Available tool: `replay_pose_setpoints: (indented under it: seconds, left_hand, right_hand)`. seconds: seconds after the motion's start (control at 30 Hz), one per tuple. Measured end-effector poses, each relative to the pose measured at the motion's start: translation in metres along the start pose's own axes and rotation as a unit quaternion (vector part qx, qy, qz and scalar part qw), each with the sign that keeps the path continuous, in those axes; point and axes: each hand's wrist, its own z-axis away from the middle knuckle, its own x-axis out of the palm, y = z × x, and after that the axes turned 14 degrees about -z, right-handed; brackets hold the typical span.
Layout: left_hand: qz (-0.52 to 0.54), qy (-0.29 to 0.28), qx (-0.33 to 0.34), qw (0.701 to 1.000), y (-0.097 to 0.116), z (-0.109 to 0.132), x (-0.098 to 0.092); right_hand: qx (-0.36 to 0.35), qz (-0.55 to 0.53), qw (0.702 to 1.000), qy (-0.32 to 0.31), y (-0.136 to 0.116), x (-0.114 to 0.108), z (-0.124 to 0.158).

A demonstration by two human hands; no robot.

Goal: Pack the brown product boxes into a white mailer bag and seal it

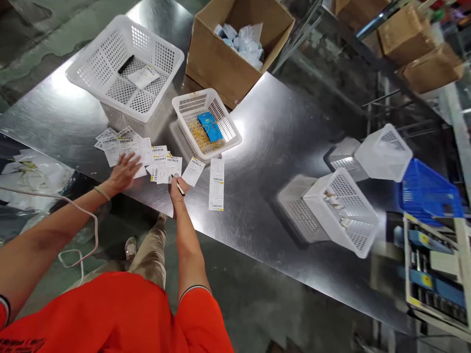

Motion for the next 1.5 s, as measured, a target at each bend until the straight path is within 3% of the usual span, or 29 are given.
replay_pose_setpoints:
  seconds: [0.13,0.23,0.43,0.6,1.13,1.5]
  left_hand:
    - [0.047,-0.044,0.123,0.99,0.071,-0.005,0.014]
    - [0.045,-0.072,0.155,0.984,0.094,-0.006,0.023]
    - [0.035,-0.067,0.16,0.984,0.088,-0.001,0.029]
    - [0.043,-0.055,0.151,0.986,0.088,0.0,0.027]
    - [0.054,-0.071,0.15,0.985,0.089,0.0,0.023]
    - [0.058,-0.058,0.147,0.986,0.089,0.0,0.024]
  right_hand:
    - [0.019,0.012,1.0,-0.003,-0.001,0.001,0.0]
    - [0.003,0.016,1.0,-0.013,-0.003,0.001,0.001]
    - [-0.023,0.0,1.0,0.019,-0.008,0.0,0.004]
    - [-0.03,-0.005,1.0,0.0,-0.014,0.0,0.006]
    - [-0.038,-0.017,0.999,0.03,-0.016,-0.001,0.006]
    - [-0.071,-0.004,0.997,0.011,-0.003,-0.001,0.005]
